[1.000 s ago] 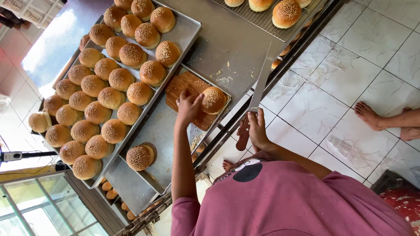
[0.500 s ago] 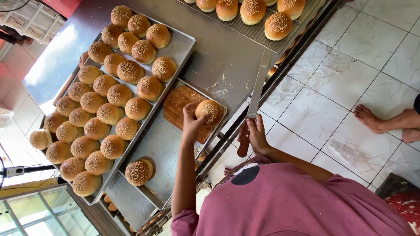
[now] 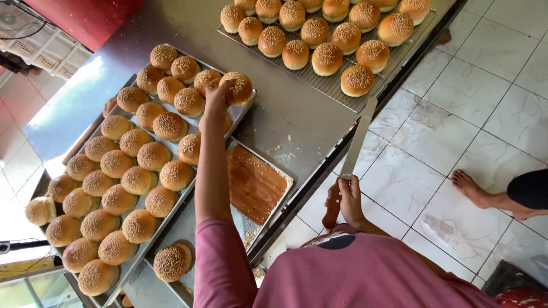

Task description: Slicing hamburger buns with a knife on a wooden cutting board.

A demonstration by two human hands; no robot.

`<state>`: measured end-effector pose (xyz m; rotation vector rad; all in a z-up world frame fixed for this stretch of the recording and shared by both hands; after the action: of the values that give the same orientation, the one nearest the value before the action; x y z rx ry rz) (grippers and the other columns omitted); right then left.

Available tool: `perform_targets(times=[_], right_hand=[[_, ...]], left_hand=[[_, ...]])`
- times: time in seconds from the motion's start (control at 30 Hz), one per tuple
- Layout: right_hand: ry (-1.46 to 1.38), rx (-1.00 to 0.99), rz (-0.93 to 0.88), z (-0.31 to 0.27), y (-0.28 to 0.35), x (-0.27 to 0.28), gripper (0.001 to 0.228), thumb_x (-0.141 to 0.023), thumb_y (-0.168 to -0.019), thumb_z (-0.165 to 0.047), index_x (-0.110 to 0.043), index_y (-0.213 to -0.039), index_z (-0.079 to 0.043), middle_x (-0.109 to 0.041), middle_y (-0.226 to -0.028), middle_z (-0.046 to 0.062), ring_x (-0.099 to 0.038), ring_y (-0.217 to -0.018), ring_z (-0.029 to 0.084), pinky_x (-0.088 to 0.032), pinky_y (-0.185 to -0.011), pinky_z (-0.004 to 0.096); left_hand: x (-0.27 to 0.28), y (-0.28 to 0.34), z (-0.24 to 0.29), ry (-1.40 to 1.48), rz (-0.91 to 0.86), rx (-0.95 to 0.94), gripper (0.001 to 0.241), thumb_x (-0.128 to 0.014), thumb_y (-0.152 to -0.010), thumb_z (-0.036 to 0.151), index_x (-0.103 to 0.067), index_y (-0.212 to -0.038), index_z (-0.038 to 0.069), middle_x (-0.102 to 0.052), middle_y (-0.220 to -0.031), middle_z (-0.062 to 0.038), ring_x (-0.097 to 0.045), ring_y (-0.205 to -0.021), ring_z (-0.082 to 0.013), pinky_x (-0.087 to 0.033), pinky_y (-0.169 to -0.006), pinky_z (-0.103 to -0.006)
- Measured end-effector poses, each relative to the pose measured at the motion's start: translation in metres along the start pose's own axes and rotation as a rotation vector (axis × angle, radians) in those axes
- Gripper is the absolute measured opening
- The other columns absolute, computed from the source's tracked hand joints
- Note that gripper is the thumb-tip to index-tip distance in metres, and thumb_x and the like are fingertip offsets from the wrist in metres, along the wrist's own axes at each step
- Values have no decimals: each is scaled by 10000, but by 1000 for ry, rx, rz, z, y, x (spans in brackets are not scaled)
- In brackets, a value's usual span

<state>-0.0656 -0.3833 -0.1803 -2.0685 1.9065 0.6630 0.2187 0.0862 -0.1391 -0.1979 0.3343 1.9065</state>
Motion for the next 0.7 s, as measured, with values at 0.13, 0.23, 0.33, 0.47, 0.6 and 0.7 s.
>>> perform_targets(times=[0.13,0.23,0.33,0.47,0.6,0.7], right_hand=[[25,-1,17,-4,-8,7,107,-410,-1099,-188,-407,-1077,-83,-596,-743,126,-614,-572,220,-582,-484,394],[60,-58,47,2,-10,9,97,-398,-1083,-193,-406,-1082,-96,-596,-716,130,-607,-524,237,-561,-473,388],[48,5,-16,4,-10,0,107,-409,-1110,-183,-400,-1088,-79,-593,-743,130,-609,-586,218,-573,-506,395],[38,-29,-36,1,-9,-17,94,-415,-1084,-171,-403,-1080,-78,-587,-762,115,-626,-612,210,-583,-506,400],[50,-65,-27,8,-2,-21,96,-416,-1085,-172,-409,-1071,-77,-597,-748,123,-621,-594,213,-575,-502,395],[55,-61,-17,11,4,-21,95,-423,-1092,-169,-414,-1079,-76,-591,-759,118,-615,-597,210,-568,-502,391]], left_hand=[[19,-29,-25,-198,16,91,595,-777,-940,374,-705,-1347,-54,-684,-1043,-126,-635,-833,-218,-527,-674,-349],[26,2,22,-712,351,-102,745,-851,-823,363,-490,-1360,-7,-639,-1227,-174,-669,-1104,-266,-541,-958,-366],[10,41,54,-865,341,-116,744,-827,-792,385,-524,-1363,16,-661,-1276,-219,-646,-1187,-329,-518,-1017,-388],[6,69,72,-874,366,-110,725,-822,-804,438,-542,-1342,40,-674,-1242,-218,-670,-1144,-336,-512,-1002,-399],[-3,82,81,-978,299,-305,669,-840,-788,415,-608,-1281,27,-697,-1220,-216,-680,-1137,-341,-536,-1001,-404],[-30,99,94,-1159,156,-463,635,-827,-795,395,-635,-1303,64,-681,-1283,-197,-649,-1194,-351,-506,-1025,-448]])
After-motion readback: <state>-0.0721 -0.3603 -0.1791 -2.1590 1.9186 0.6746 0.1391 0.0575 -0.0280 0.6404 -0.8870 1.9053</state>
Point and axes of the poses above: each hand's wrist, its own y-axis away from the middle knuckle, its own x-axis out of the back of the hand, z = x × y, the point moved 8 cm from there along -y, towards the middle knuckle
